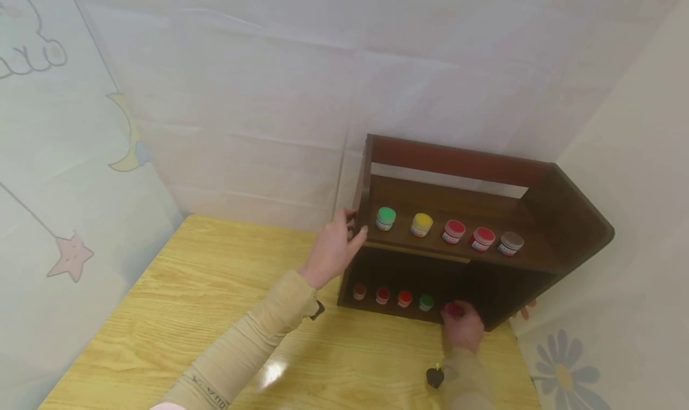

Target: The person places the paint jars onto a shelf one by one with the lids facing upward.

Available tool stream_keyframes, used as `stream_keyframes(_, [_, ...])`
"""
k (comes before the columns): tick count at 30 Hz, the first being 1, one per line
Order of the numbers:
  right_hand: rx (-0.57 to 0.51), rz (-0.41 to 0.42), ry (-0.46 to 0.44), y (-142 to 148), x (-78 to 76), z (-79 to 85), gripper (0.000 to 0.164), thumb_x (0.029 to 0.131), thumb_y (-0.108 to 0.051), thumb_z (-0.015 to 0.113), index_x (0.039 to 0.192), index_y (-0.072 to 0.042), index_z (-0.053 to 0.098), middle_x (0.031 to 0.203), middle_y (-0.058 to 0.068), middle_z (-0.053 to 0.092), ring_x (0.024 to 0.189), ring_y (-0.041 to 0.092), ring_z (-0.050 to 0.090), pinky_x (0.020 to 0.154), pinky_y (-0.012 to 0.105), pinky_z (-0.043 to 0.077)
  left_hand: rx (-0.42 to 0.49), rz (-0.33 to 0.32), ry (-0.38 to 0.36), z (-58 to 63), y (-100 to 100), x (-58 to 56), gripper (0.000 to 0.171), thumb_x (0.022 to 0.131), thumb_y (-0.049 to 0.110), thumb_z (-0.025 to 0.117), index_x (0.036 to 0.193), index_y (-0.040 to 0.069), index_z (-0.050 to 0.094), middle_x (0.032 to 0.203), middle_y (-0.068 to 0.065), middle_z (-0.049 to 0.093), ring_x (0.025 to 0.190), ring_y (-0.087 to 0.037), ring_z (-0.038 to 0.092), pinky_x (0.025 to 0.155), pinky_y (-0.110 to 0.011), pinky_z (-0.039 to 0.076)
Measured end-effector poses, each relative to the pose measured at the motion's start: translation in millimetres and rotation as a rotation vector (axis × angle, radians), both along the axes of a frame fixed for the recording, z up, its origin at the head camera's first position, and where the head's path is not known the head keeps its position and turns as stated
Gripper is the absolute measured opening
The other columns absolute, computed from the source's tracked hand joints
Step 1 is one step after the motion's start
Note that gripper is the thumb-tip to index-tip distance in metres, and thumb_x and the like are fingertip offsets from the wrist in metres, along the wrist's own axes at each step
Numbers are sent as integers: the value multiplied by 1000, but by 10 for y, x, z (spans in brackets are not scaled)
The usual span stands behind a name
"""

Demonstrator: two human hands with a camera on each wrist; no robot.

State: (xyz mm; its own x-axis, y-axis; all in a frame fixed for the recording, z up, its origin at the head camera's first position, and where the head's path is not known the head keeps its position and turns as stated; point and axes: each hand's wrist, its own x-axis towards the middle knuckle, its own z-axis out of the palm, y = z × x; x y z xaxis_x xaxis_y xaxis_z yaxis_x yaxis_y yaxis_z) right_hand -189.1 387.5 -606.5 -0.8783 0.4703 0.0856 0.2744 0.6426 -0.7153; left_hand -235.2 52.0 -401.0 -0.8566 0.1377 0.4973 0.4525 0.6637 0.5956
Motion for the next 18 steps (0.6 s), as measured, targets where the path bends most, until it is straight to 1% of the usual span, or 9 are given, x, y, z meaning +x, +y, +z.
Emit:
stream_keyframes(5, [27,14,-11,12,-47,-23,53,89,-25,74,132,4,62,121,35,66,110,52,60,92,64,46,-10,7,4,4,-4,7,44,100,30,59,128,-3,53,73,-13,70,49,-14,57,43,-25,46])
stream_keyframes(12, [59,-2,-14,-21,-43,-18,55,87,-25,75,132,3,61,117,32,69,106,51,61,89,62,46,-14,5,11,-1,-14,4,45,100,31,60,128,-4,53,72,-12,70,48,-14,57,42,-25,45])
stream_keyframes(18, [72,-12,-5,-59,-39,-24,57,84,-21,74,133,5,59,115,32,71,107,53,62,93,63,45,-5,-3,13,-4,-25,5,45,100,30,59,129,-4,53,70,-11,69,47,-13,55,41,-24,43])
